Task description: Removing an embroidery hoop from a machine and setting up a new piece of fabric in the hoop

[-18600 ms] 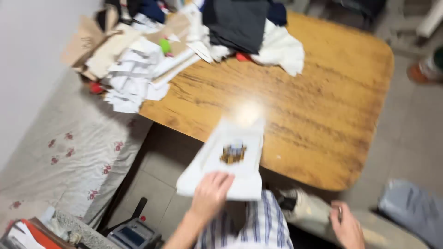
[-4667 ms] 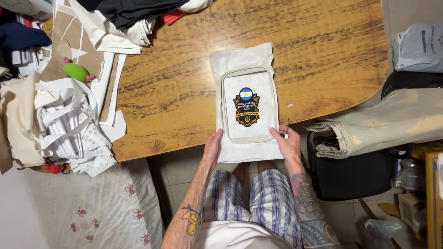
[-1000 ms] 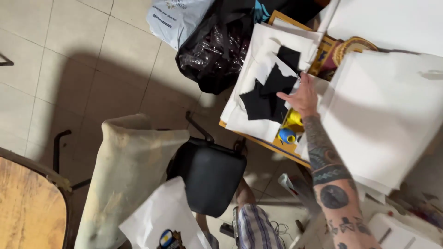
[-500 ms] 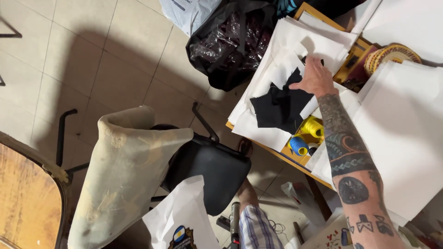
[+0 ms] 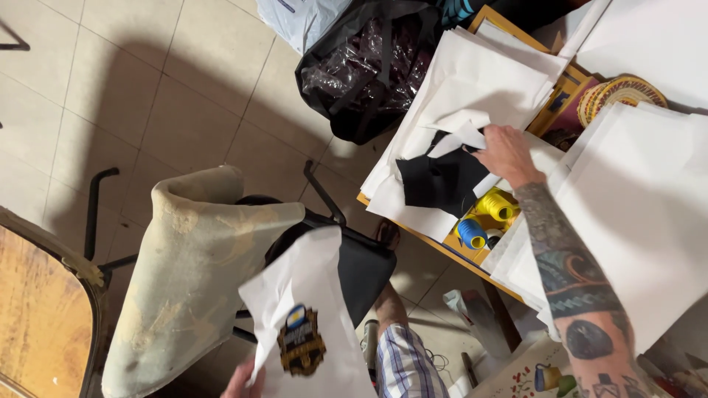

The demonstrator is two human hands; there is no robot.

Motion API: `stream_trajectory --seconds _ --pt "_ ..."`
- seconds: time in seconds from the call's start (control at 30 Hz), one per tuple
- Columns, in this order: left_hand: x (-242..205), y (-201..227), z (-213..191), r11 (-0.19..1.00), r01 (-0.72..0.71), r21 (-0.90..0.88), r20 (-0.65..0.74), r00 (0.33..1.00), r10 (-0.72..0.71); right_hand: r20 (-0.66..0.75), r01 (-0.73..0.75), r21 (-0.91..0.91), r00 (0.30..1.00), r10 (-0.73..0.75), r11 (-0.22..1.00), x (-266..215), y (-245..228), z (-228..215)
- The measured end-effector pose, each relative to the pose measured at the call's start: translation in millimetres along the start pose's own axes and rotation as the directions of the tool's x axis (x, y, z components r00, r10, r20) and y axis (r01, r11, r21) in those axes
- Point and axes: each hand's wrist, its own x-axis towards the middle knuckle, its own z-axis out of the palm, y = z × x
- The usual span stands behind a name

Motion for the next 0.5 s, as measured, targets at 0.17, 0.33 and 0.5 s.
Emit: stream_trajectory --seconds 0.17,0.33,0.5 --pt "6 152 78 0.735 -0.148 0.662 0.158 0.986 0.057 0.187 -0.233 0.522 0.970 0.156 0.821 -33 0 -52" --pt "34 178 101 0.738 -0.261 0.623 0.245 0.960 0.133 0.080 -0.111 0.672 0.994 0.077 0.732 -68 4 -99" --pt "53 215 154 0.796 -0.308 0.521 0.352 0.927 0.128 0.054 -0.144 0.712 0.987 0.152 0.687 -88 23 -124"
